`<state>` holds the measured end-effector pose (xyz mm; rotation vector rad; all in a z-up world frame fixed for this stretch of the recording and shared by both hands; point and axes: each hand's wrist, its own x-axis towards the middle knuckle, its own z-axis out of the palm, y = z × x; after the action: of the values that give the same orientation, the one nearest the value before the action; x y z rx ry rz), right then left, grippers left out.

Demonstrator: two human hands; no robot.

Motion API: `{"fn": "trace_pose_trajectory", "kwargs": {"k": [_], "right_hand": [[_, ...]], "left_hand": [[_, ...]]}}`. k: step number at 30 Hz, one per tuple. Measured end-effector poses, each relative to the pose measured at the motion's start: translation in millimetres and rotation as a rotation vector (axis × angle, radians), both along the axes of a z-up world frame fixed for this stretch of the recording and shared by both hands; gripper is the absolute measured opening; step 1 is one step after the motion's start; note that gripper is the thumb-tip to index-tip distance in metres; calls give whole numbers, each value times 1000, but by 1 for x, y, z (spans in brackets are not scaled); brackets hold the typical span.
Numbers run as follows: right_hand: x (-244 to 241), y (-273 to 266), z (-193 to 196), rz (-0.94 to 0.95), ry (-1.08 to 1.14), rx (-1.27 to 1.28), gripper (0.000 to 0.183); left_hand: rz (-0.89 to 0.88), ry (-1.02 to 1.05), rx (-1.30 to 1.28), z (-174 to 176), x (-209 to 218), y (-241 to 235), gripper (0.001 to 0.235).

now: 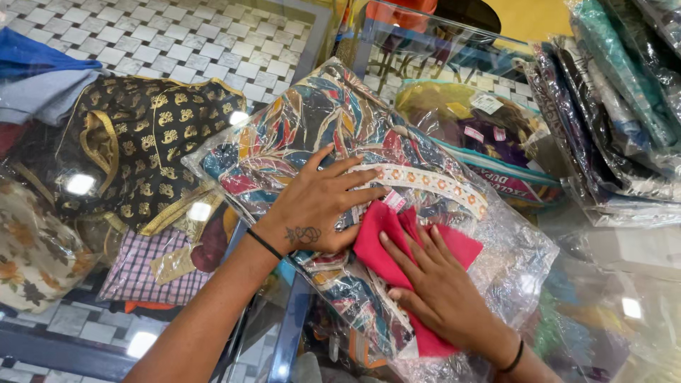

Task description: The person wipes the plastic packaging of a garment with a small pink cloth, handles the item to clean different areas, and then moves the package aside.

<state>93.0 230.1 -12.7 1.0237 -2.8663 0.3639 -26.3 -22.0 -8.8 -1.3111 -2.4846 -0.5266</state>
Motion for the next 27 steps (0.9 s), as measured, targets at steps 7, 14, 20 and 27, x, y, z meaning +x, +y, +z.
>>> {"fn": "trace_pose_trajectory", "kwargs": {"k": [7, 14, 20, 27], "right_hand": [[-24, 16, 5, -354, 52, -24, 70], [1, 8, -5, -82, 18, -12, 72], [-57, 48, -6, -317, 162, -8, 75], [-17, -22, -11, -136, 98, -73, 78]], "left_hand": [[-34, 70, 30, 2, 0, 3, 57], [460, 120, 99, -8, 23, 29, 58], [445, 96, 130, -12, 14, 25, 60], [325, 132, 54, -17, -12, 9, 57]]}}
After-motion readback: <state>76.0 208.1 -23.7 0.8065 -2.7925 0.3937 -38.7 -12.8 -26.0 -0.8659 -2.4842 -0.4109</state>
